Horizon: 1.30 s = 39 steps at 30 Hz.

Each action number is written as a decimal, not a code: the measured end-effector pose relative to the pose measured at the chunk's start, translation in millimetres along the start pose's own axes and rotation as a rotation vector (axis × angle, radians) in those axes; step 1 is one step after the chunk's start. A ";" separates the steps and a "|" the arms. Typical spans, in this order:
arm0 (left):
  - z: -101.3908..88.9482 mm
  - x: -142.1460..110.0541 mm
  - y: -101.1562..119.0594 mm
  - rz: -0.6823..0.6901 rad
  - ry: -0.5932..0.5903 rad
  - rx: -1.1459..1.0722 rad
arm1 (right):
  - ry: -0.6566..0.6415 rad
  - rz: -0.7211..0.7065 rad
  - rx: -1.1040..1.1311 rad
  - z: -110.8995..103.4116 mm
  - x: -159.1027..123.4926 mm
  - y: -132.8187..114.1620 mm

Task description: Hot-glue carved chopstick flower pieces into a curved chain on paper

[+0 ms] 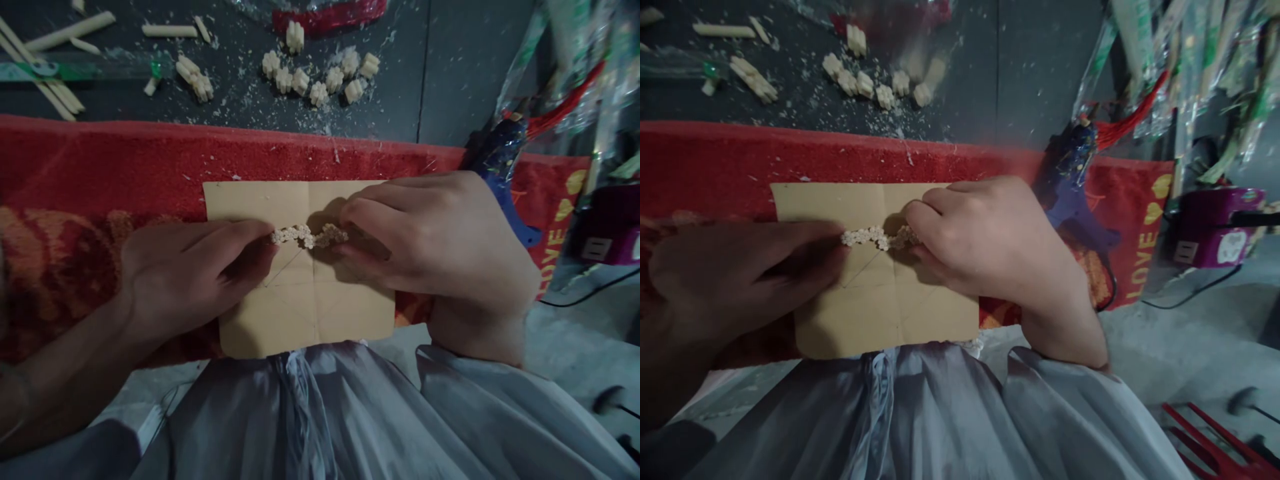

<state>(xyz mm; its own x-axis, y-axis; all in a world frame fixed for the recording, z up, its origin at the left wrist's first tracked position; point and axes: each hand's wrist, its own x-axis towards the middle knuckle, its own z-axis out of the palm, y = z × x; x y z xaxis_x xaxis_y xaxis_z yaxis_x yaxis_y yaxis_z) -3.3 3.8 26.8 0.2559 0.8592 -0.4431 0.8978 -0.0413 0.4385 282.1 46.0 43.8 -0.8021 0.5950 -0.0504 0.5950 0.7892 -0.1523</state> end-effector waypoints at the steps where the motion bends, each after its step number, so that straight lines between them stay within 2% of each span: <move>1: 1.5 -0.6 -1.3 0.030 -0.024 0.004 | -0.013 0.006 0.000 0.5 0.0 0.1; 2: 3.4 -1.4 -3.2 0.047 -0.037 0.028 | -0.025 0.012 -0.002 0.9 0.4 -0.2; 3: 5.6 -2.2 -5.6 0.029 0.066 0.061 | -0.044 0.019 -0.006 1.0 1.3 -0.7; 5: 10.1 -3.3 -11.1 0.084 0.131 0.074 | -0.099 0.051 -0.023 -0.1 4.4 -2.8; 6: 12.2 -3.3 -13.7 0.116 0.204 0.073 | -0.135 0.069 -0.025 -1.4 6.7 -4.1; 7: 13.9 -3.0 -15.9 0.175 0.170 0.070 | -0.170 0.087 -0.023 -3.2 9.3 -5.6; 8: 15.4 -2.4 -17.5 0.183 0.209 0.068 | -0.208 0.106 -0.020 -5.3 12.2 -7.1; 11: 18.6 -0.3 -18.8 0.132 0.250 0.069 | -0.346 0.193 -0.041 -12.5 20.9 -10.8; 13: 19.9 0.3 -18.4 0.121 0.231 0.061 | -0.431 0.252 -0.061 -16.2 24.5 -11.7; 15: 21.0 -0.4 -18.6 0.171 0.212 0.045 | -0.449 0.277 -0.061 -18.3 25.2 -11.6; 16: 21.6 -1.1 -19.1 0.210 0.251 0.052 | -0.437 0.280 -0.060 -18.8 24.6 -11.3; 20: 24.6 -1.4 -22.7 0.477 0.611 0.193 | -0.353 0.277 -0.070 -18.5 20.5 -10.7; 22: 25.4 2.0 -24.1 0.633 0.707 0.222 | -0.316 0.277 -0.062 -18.1 20.1 -10.9; 26: 25.7 11.9 -24.5 0.772 0.607 0.250 | -0.267 0.301 -0.047 -16.4 22.1 -10.6; 28: 26.5 14.7 -24.1 0.755 0.554 0.255 | -0.240 0.294 -0.037 -15.7 22.4 -10.1; 30: 27.6 15.6 -24.2 0.664 0.510 0.230 | -0.212 0.270 -0.010 -15.9 22.0 -9.8; 35: 25.6 16.4 -29.8 0.591 0.643 0.186 | -0.202 0.271 0.037 -18.3 22.1 -10.6; 39: 21.8 20.0 -35.2 0.531 0.610 0.127 | -0.190 0.266 0.036 -14.1 23.8 -8.5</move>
<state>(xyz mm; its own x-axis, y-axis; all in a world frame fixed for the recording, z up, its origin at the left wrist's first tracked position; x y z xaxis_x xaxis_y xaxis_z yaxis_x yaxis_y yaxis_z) -22.0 11.3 -14.6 0.4515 0.8335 0.3185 0.7548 -0.5471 0.3618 258.6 55.6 57.9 -0.6160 0.7379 -0.2758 0.7855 0.6019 -0.1440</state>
